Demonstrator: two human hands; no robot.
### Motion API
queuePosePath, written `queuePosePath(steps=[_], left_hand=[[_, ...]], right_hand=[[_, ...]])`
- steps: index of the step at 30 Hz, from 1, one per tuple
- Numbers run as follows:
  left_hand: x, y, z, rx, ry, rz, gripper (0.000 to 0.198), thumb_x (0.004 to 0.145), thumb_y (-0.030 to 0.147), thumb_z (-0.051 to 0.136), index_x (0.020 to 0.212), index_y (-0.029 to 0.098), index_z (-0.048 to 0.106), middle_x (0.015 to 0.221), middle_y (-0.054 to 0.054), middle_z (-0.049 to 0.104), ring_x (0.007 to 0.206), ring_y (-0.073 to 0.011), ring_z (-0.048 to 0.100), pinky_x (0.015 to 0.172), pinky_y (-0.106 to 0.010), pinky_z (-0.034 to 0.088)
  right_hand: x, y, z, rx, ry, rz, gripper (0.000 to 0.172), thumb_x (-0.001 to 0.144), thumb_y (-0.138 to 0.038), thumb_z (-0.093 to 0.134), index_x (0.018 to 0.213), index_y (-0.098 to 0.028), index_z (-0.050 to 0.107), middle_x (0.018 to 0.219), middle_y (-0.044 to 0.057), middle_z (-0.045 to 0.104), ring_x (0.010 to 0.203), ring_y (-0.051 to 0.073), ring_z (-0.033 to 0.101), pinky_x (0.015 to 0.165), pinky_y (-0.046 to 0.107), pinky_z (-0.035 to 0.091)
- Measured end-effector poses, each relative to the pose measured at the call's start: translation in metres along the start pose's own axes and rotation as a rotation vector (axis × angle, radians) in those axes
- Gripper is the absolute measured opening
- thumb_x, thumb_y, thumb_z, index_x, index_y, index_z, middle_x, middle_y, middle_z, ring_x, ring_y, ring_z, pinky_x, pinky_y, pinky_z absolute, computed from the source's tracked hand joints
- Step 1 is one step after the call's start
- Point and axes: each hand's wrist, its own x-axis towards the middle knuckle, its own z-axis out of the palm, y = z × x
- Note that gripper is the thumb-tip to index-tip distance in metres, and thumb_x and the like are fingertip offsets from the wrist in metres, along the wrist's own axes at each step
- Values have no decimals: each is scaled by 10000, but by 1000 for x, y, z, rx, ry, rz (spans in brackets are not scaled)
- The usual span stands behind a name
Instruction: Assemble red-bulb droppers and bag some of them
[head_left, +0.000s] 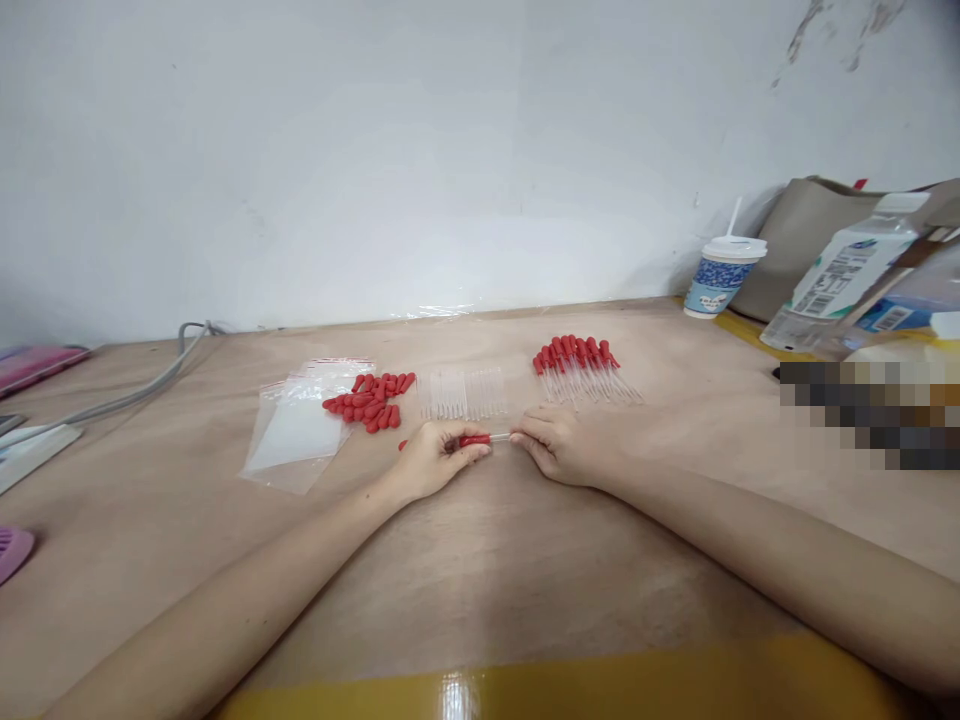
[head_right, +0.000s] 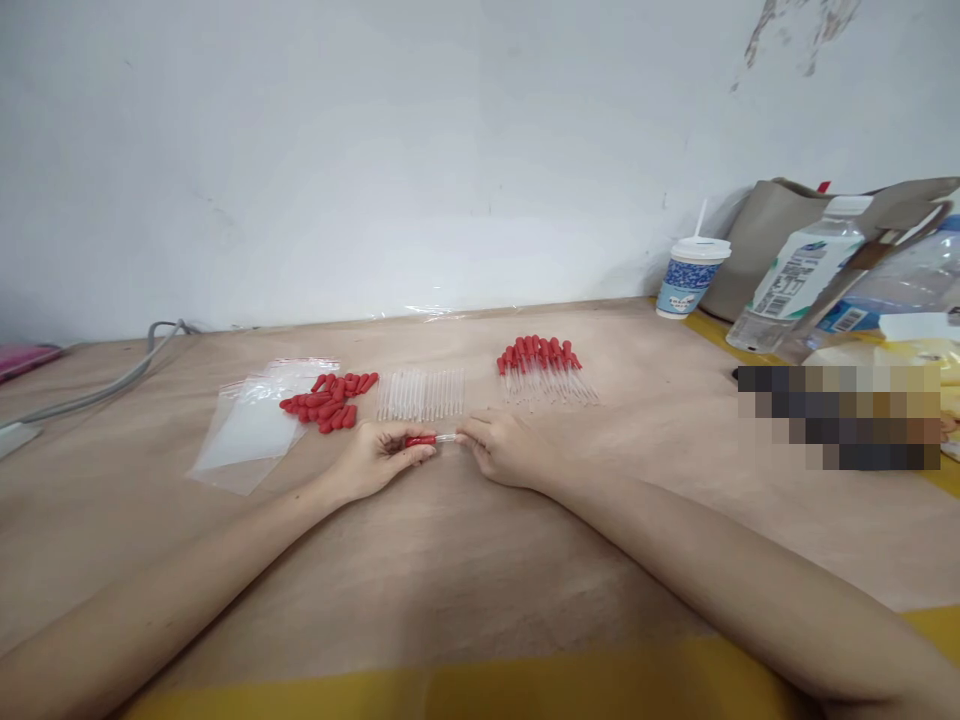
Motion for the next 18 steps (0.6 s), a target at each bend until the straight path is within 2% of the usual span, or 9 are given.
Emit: queuePosePath(steps=[11,18], left_hand=[[0,2,0,49,25,58,198,803,286,579,898,149,686,813,-37,700,705,-149,628,666,-257,508],[-1,1,0,77,32,93,201,812,282,576,917,150,687,870,-53,710,755,-163,651,709,-275,521]], right_hand=[[3,-6,-2,40,-72,120,306,908,-260,367,727,-151,589,654,40,583,589,120,483,564,228,326],[4,-8,-1,147,-165,211,309,913,-255,365,702,-162,570,612,10,569,540,101,460,539,219,309]])
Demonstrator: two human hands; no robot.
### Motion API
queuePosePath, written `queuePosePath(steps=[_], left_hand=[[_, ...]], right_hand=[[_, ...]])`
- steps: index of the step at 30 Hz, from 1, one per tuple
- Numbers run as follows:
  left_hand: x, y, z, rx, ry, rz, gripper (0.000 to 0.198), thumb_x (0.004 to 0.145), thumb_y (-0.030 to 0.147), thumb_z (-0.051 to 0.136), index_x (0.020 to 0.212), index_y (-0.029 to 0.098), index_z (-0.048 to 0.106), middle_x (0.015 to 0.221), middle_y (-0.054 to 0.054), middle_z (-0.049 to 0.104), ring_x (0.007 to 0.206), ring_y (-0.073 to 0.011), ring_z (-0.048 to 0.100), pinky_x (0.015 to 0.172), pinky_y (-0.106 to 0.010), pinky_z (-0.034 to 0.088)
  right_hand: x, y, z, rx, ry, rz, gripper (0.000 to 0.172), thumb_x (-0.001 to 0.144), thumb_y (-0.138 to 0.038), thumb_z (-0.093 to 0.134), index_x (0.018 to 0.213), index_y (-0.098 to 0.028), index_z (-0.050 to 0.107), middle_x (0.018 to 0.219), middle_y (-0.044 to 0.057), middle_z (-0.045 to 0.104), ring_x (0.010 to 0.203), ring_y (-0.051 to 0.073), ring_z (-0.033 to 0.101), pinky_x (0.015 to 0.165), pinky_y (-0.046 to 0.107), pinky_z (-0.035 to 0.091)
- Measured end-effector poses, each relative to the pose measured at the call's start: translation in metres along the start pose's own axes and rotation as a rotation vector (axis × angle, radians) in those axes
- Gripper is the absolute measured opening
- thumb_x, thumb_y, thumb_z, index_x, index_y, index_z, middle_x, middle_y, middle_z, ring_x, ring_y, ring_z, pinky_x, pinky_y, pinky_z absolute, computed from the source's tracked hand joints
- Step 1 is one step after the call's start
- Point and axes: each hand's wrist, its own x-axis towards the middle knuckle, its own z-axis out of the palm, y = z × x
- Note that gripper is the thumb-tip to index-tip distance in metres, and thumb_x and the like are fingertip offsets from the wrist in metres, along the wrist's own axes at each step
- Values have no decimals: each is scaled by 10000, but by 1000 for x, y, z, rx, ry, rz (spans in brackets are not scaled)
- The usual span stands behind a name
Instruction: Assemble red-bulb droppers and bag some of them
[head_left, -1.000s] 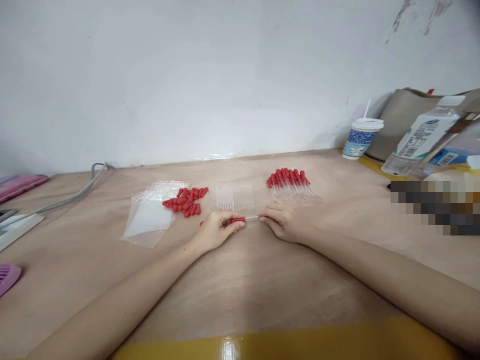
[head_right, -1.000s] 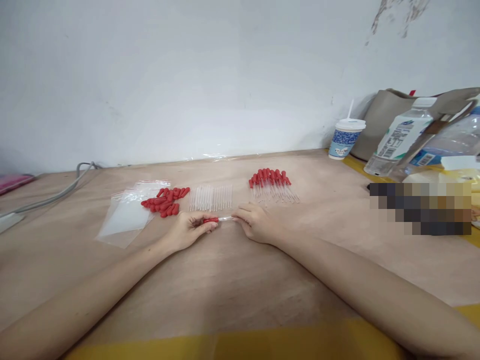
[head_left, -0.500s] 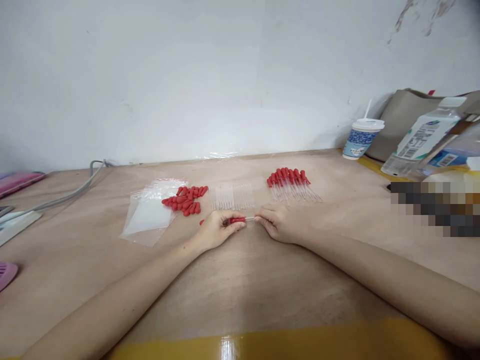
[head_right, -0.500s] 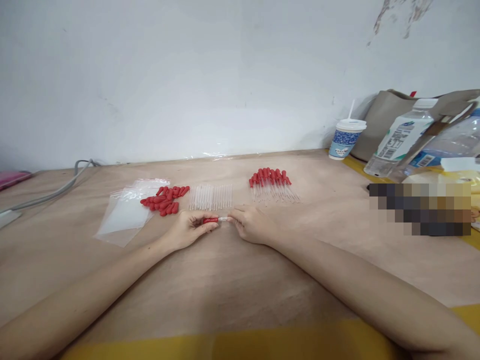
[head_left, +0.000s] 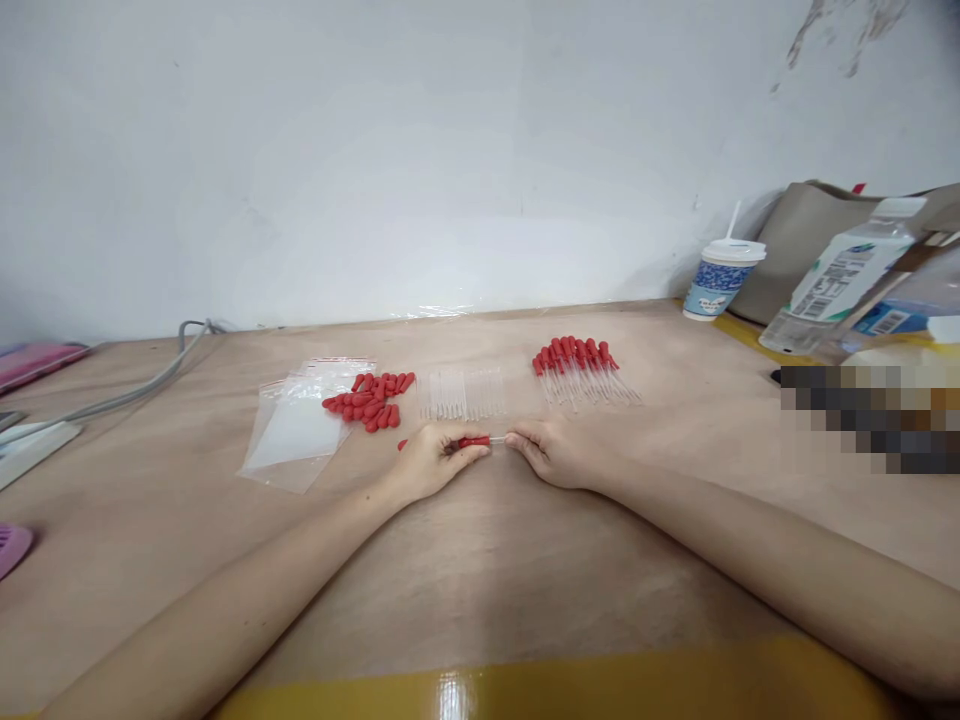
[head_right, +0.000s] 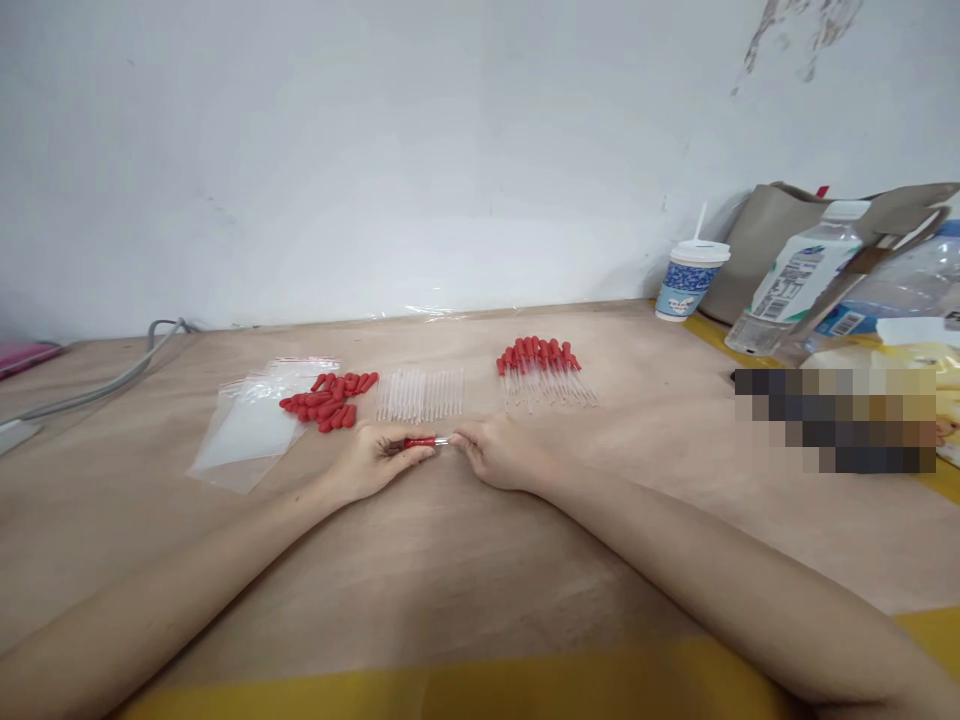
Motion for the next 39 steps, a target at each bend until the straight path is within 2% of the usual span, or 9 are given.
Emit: queuePosePath(steps=[9,14,16,19,22,25,28,34,39], left_hand=[[-1,1,1,81,36,33,186,828,280,557,922,167,671,891,-45,705,764,-159,651,680,-262,522],[-11,12,-12,398,142,152,220,824,267,554,1019,177,599,964,-64,651,875,-180,609,778,-298,492],[-17,15,-22,618,164,80,225,823,300,545,1005,169,570,990,-86,602,912,-212,577,773,-325,482],[-25,13,-34,934,110,-98,232,837,377,503,877,153,552,951,-108,559,865,-253,562,709,-355,471],[-28,4,-39,1071,47,-191,297,862,422,443,867,137,527,891,-116,558,797,-266,575,659,-358,456],[-26,-4,-40,1080,-13,-223,265,892,374,392,909,139,513,864,-104,572,754,-249,593,627,-329,442],[-26,-5,-41,1058,-46,-213,193,897,282,387,914,145,522,856,-98,578,734,-239,598,604,-311,430],[-25,10,-34,992,29,-126,228,909,260,372,997,151,552,958,-103,555,706,-212,587,560,-290,419],[-13,6,-17,621,90,60,255,913,277,382,961,169,607,860,-53,548,749,-156,561,671,-263,448]], right_hand=[[2,-6,-10,-14,-63,13,274,911,-245,384,698,-162,534,637,15,567,565,107,473,542,219,314],[-3,-13,-24,-86,-73,-8,154,851,-190,450,800,-173,595,772,41,634,682,138,538,612,240,349],[-2,-10,-31,-57,-43,110,167,837,-201,461,826,-177,626,764,36,652,663,138,555,594,237,352],[4,7,-42,-64,61,399,219,823,-278,474,726,-164,634,665,33,642,587,143,553,532,239,338],[14,29,-51,-223,156,611,279,803,-329,474,610,-177,607,622,42,623,612,176,567,535,260,335],[25,45,-52,-378,141,726,302,790,-331,456,561,-185,589,612,58,611,649,209,576,553,284,344],[37,52,-46,-409,146,779,277,786,-323,445,621,-181,616,666,80,623,728,231,587,621,314,377],[49,66,-30,-422,138,857,230,750,-320,472,642,-176,615,735,87,632,801,242,582,757,377,372],[44,70,-31,-392,122,846,279,762,-410,476,684,-180,613,756,79,621,861,247,560,756,367,374]])
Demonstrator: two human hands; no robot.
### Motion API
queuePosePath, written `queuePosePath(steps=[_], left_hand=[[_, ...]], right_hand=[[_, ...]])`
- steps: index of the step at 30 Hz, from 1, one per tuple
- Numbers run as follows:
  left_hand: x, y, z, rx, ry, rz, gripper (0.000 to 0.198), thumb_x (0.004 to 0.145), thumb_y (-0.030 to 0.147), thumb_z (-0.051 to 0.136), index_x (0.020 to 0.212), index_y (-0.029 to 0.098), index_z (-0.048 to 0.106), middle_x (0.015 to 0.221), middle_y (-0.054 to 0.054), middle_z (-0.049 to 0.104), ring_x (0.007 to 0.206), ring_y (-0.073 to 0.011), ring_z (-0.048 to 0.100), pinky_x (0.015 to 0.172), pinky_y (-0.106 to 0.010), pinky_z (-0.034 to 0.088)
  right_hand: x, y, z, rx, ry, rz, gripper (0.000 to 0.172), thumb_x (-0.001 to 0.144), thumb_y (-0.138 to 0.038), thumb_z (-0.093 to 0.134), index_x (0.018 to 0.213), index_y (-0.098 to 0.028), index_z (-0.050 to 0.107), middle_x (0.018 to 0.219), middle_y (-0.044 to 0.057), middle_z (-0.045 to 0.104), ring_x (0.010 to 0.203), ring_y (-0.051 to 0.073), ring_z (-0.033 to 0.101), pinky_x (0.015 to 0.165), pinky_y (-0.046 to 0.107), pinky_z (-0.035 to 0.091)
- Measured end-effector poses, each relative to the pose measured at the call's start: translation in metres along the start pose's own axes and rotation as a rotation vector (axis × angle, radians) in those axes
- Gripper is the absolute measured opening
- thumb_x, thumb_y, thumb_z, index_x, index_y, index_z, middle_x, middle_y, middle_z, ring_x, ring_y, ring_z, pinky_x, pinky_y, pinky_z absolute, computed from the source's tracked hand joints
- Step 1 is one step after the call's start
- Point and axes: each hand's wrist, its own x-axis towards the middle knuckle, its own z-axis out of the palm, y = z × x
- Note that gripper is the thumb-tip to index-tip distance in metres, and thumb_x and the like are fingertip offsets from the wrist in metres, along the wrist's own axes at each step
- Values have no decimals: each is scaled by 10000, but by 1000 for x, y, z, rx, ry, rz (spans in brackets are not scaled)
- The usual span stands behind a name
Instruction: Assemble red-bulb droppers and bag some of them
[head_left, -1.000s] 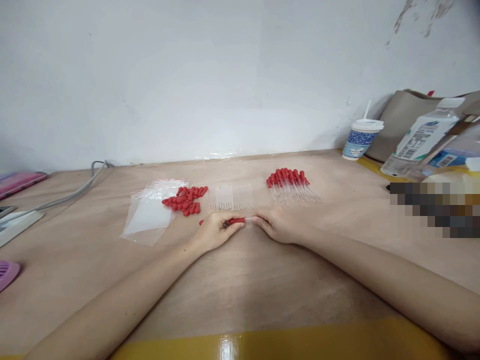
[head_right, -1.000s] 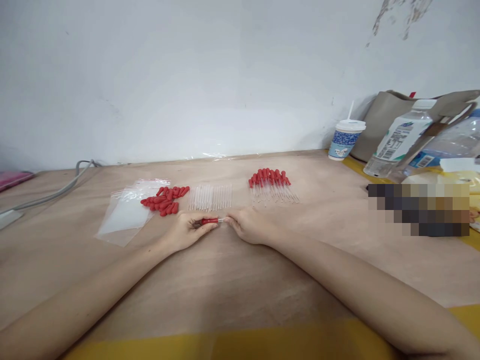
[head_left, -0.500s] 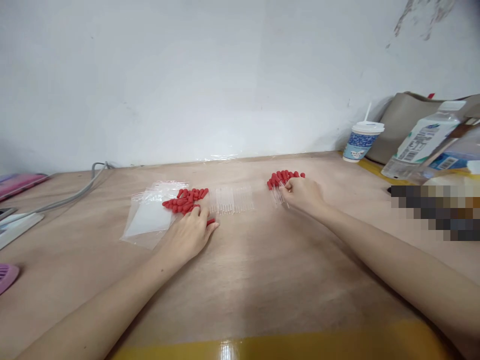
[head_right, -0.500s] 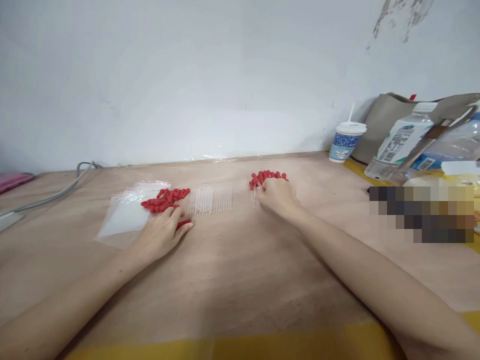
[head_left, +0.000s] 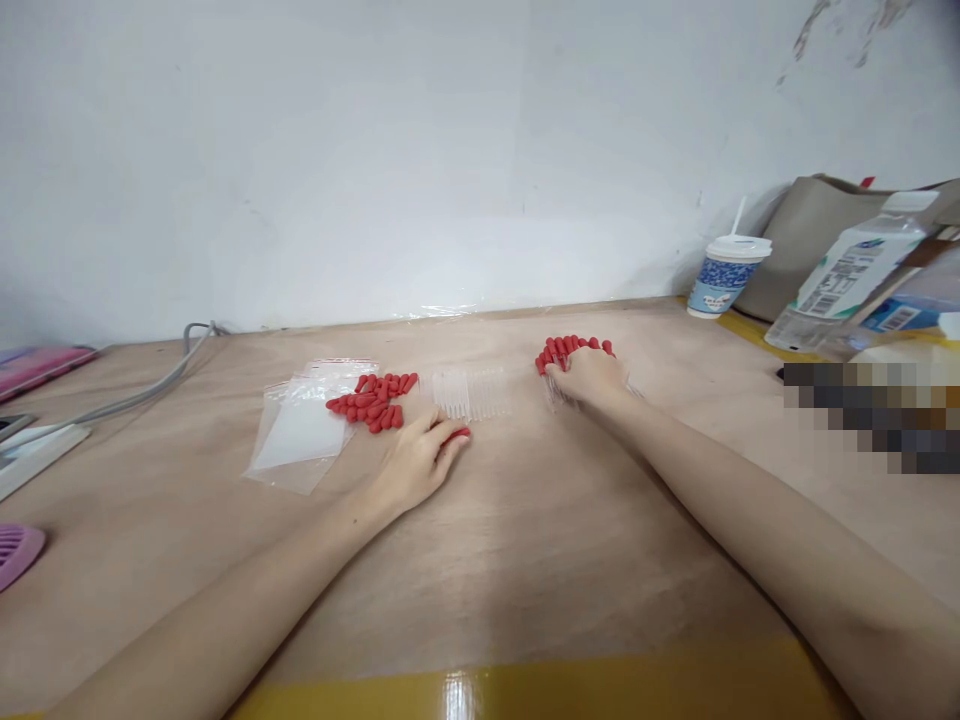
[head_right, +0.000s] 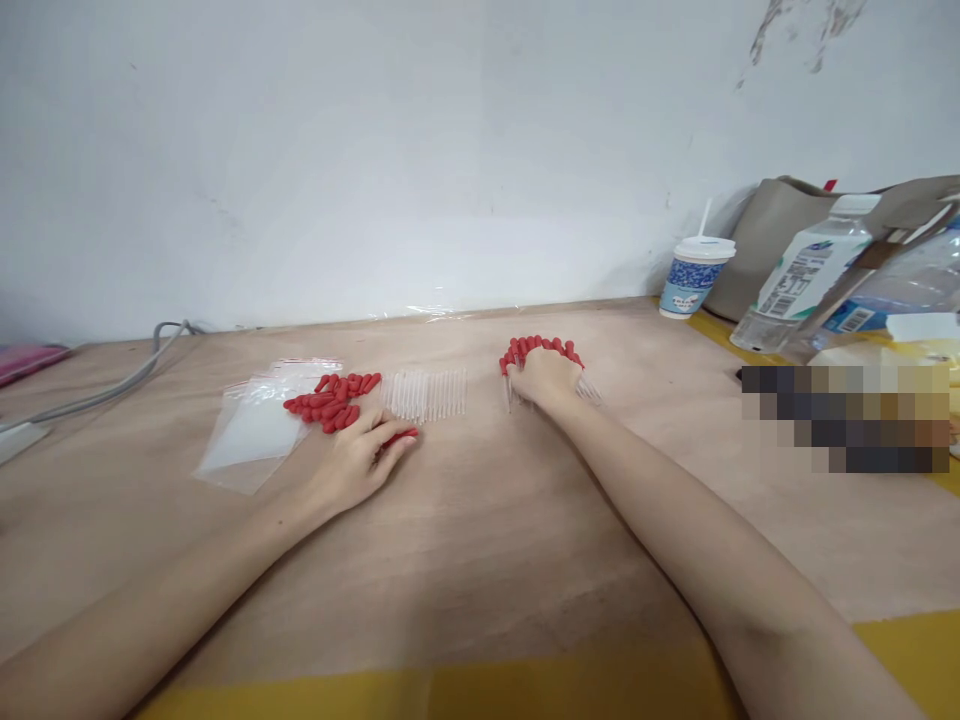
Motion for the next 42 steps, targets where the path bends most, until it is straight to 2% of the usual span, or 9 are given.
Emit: queuePosePath(steps=[6,11,15,22,29,31,36,39,42], left_hand=[[10,-2,8,-245,-51,85,202,884,241,442,899,159,625,828,-45,559,747,-142,544,690,-260,443],[8,-3,7,-271,-72,82,185,874,237,464,885,155,630,794,-42,579,713,-141,544,665,-266,441],[8,-4,8,-278,-67,87,189,875,245,472,897,154,637,790,-40,577,708,-139,545,648,-258,440],[8,-5,11,-245,-38,112,224,895,236,447,985,158,637,813,-47,587,743,-147,557,694,-265,449],[6,-4,13,-245,-9,131,218,907,229,425,965,142,616,838,-58,580,780,-156,556,722,-272,448],[7,-4,13,-267,6,114,199,909,220,417,933,141,598,847,-57,583,784,-155,559,722,-272,449],[10,-4,13,-306,27,61,132,902,209,426,949,158,539,877,-46,625,811,-163,584,731,-288,457],[10,-5,14,-334,34,23,112,886,220,464,963,173,530,893,-34,644,824,-162,603,738,-284,466],[10,-6,15,-347,38,-19,112,877,233,479,959,176,530,896,-31,651,826,-164,612,735,-284,471]], right_hand=[[-14,-13,-6,16,61,-109,297,802,-398,454,694,-177,620,728,83,630,758,226,575,680,334,378],[-33,-38,3,132,-22,-227,251,807,-393,477,798,-195,631,824,73,658,793,225,599,643,300,396],[-35,-56,7,85,-128,-156,257,818,-374,470,903,-198,638,921,87,661,868,237,605,694,315,426],[-20,-69,3,-5,-247,-104,237,778,-276,513,874,-125,669,904,173,663,853,287,623,653,339,444],[-43,-42,-5,1,-129,-205,260,861,-234,398,971,-81,578,921,188,630,835,260,600,664,321,416],[-50,-25,-4,141,-10,-348,219,882,-237,367,930,-115,542,855,146,621,750,224,587,634,308,411],[-66,7,7,496,90,-669,163,880,-211,391,982,-163,508,816,76,610,743,189,577,659,298,439],[-75,9,10,557,147,-743,264,897,-217,366,1112,-161,509,834,72,604,767,183,570,690,308,447],[-83,3,7,567,103,-796,262,906,-216,357,1059,-162,562,832,67,597,740,159,562,664,281,444]])
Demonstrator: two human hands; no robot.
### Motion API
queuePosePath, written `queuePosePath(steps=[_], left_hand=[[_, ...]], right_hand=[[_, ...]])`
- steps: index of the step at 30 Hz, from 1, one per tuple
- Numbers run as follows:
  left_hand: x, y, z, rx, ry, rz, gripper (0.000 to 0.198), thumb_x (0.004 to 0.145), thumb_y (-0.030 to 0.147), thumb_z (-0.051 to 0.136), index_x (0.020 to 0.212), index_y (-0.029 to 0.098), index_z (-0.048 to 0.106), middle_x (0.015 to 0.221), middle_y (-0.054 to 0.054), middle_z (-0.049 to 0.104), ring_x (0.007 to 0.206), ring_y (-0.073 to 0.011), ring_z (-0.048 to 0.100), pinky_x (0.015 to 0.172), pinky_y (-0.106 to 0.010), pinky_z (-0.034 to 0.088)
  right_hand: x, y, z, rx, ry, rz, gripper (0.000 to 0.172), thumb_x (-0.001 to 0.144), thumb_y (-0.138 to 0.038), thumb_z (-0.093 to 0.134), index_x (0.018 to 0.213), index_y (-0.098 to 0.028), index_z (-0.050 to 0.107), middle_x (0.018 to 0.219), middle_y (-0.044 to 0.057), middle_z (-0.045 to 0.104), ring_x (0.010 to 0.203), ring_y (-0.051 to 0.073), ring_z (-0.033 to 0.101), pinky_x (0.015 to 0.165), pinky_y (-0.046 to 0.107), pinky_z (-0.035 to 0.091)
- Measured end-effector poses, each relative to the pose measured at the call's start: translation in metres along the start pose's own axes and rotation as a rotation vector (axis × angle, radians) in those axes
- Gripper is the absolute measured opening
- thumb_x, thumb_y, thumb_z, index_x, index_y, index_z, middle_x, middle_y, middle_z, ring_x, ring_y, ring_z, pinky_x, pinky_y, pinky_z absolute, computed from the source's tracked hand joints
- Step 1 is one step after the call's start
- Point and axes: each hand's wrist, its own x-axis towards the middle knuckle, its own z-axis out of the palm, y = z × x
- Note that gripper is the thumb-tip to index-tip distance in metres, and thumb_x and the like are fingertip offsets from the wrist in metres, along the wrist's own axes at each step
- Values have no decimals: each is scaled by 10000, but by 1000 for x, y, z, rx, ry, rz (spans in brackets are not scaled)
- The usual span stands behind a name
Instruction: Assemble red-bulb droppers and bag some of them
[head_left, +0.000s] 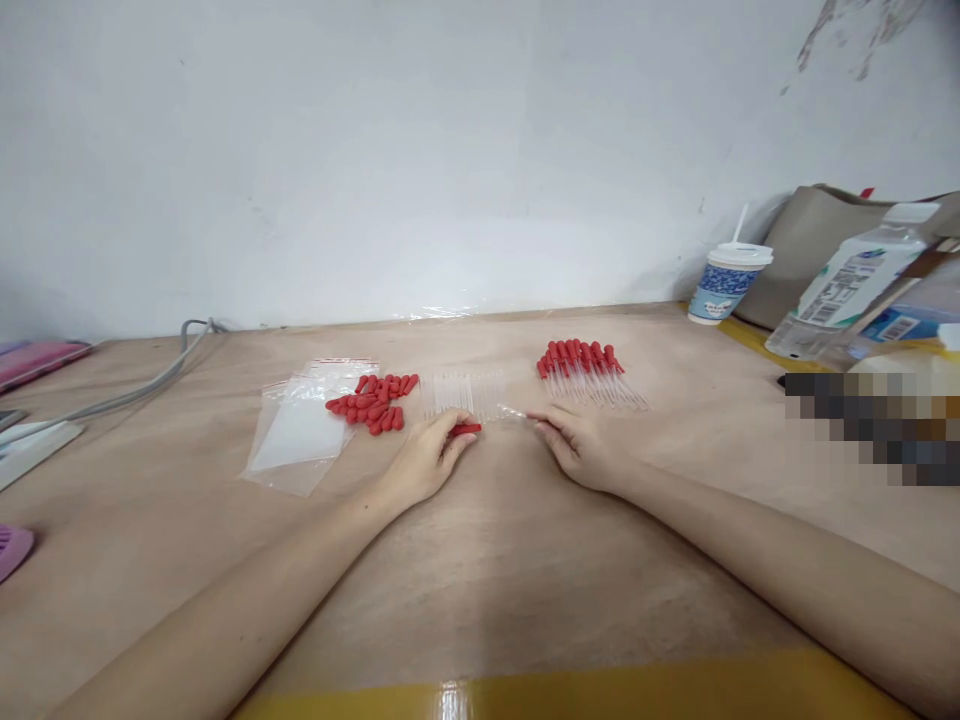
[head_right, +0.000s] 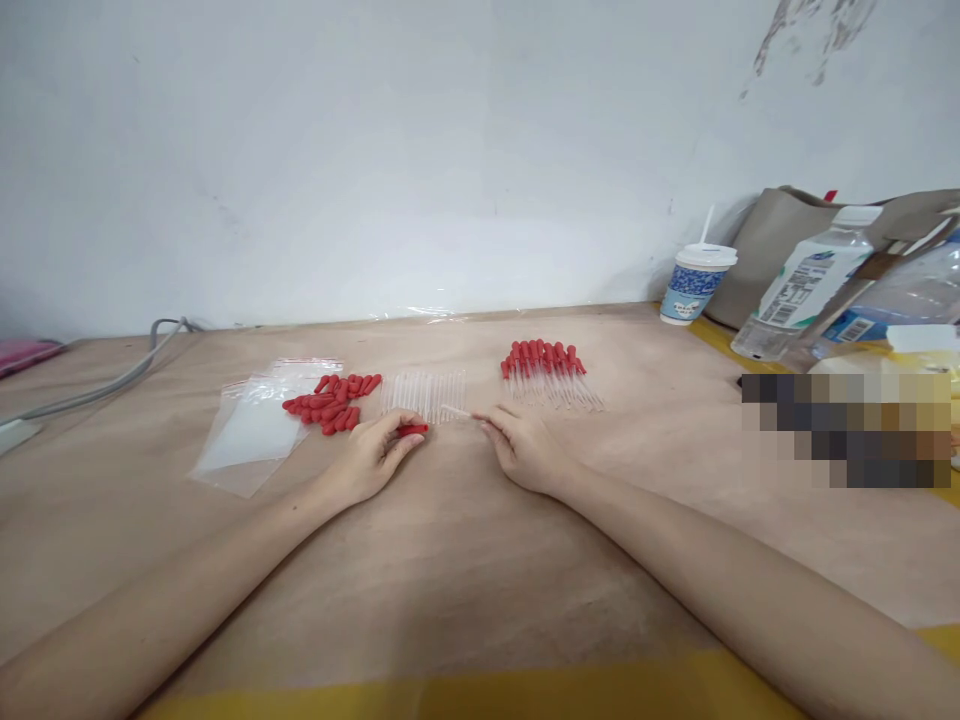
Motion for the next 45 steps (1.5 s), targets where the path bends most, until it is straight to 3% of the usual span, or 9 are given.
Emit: queuePosePath(steps=[13,19,24,34,41,45], left_hand=[[-1,6,0,-49,2,-36,150,878,283,472,936,172,554,851,-23,648,747,-148,597,674,-268,461],[0,1,7,-355,-3,-200,219,839,346,522,898,143,580,734,-21,617,618,-124,574,580,-242,476],[-1,-3,10,-501,-12,-215,221,820,332,548,889,128,598,691,-21,606,582,-112,565,578,-244,489],[-3,7,4,-413,-131,-183,180,809,293,559,841,139,646,657,-6,626,559,-100,554,533,-207,469],[-3,9,4,-175,-82,-89,184,829,306,550,865,167,666,802,-18,690,687,-138,610,633,-243,479],[-3,11,4,-180,-69,-90,197,824,328,561,874,166,661,804,-21,691,673,-139,612,617,-245,487]], right_hand=[[1,-7,5,-118,-58,-124,204,881,-202,429,980,-159,602,807,51,636,700,142,557,688,307,359],[3,-5,7,14,-42,-121,189,884,-219,462,965,-183,629,794,38,644,691,130,565,684,296,363],[6,-3,6,87,-104,-85,197,885,-240,472,980,-202,641,785,26,650,682,127,571,702,302,355],[10,7,-2,90,-269,-94,193,876,-224,499,975,-217,665,741,1,633,640,112,546,742,324,303],[7,-5,-4,-261,-150,-237,264,884,-205,416,946,-198,673,738,40,634,575,125,462,625,312,283],[5,-3,1,-177,-71,-233,246,892,-203,401,970,-179,633,762,49,617,660,148,510,648,305,336]])
